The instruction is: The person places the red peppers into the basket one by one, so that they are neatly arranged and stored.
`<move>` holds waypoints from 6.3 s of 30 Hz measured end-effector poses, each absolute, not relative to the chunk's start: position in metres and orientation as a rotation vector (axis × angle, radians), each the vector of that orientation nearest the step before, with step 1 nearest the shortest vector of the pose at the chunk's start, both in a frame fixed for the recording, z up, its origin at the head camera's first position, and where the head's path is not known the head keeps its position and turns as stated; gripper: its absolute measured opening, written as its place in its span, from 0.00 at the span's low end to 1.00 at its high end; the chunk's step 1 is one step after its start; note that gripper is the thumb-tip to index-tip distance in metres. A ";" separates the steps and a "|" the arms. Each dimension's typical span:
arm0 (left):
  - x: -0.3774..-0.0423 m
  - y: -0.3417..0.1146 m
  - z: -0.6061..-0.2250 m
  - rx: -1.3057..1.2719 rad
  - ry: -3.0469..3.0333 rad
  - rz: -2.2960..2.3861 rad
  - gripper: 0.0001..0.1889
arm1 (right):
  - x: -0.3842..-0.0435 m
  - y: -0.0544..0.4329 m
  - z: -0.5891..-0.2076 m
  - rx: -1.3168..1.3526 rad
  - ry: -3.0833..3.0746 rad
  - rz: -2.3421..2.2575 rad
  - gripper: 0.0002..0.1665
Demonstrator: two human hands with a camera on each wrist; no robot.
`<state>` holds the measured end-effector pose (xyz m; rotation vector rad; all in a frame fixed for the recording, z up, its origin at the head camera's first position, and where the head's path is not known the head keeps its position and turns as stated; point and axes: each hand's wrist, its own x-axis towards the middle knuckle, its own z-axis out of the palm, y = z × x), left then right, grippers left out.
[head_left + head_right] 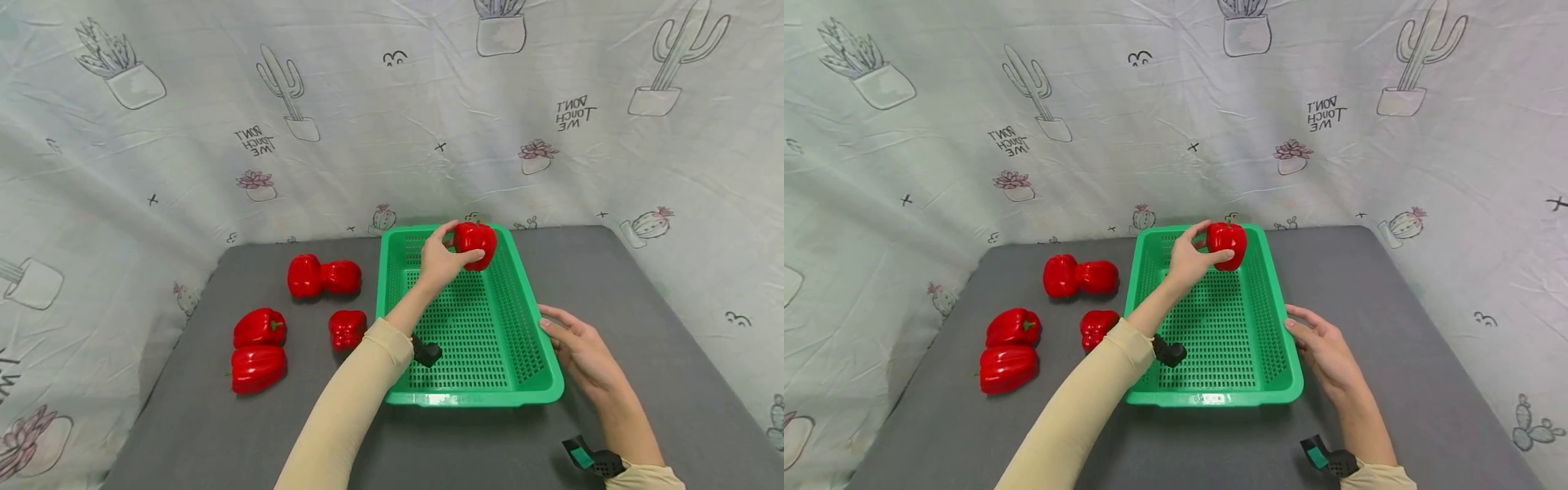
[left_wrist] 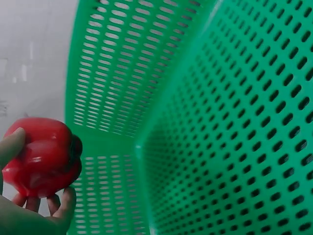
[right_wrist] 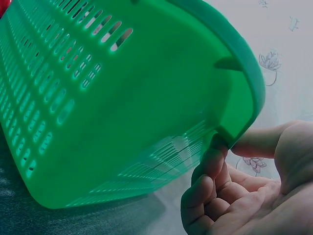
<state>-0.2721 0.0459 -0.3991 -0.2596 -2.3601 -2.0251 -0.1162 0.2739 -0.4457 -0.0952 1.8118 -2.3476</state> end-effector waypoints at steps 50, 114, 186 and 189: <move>-0.288 0.060 -0.449 -0.272 -2.497 -1.975 0.38 | -0.115 0.269 -0.439 -0.176 1.843 -2.365 0.19; -0.295 0.061 -0.452 -0.193 -2.495 -2.055 0.35 | -0.121 0.268 -0.443 -0.105 1.849 -2.367 0.25; -0.233 0.034 -0.320 -0.602 -2.998 -1.610 0.51 | -0.100 0.269 -0.430 -0.037 1.950 -2.304 0.27; -0.208 0.009 -0.302 -0.903 -2.838 -1.566 0.42 | -0.097 0.266 -0.430 -0.035 1.960 -2.296 0.26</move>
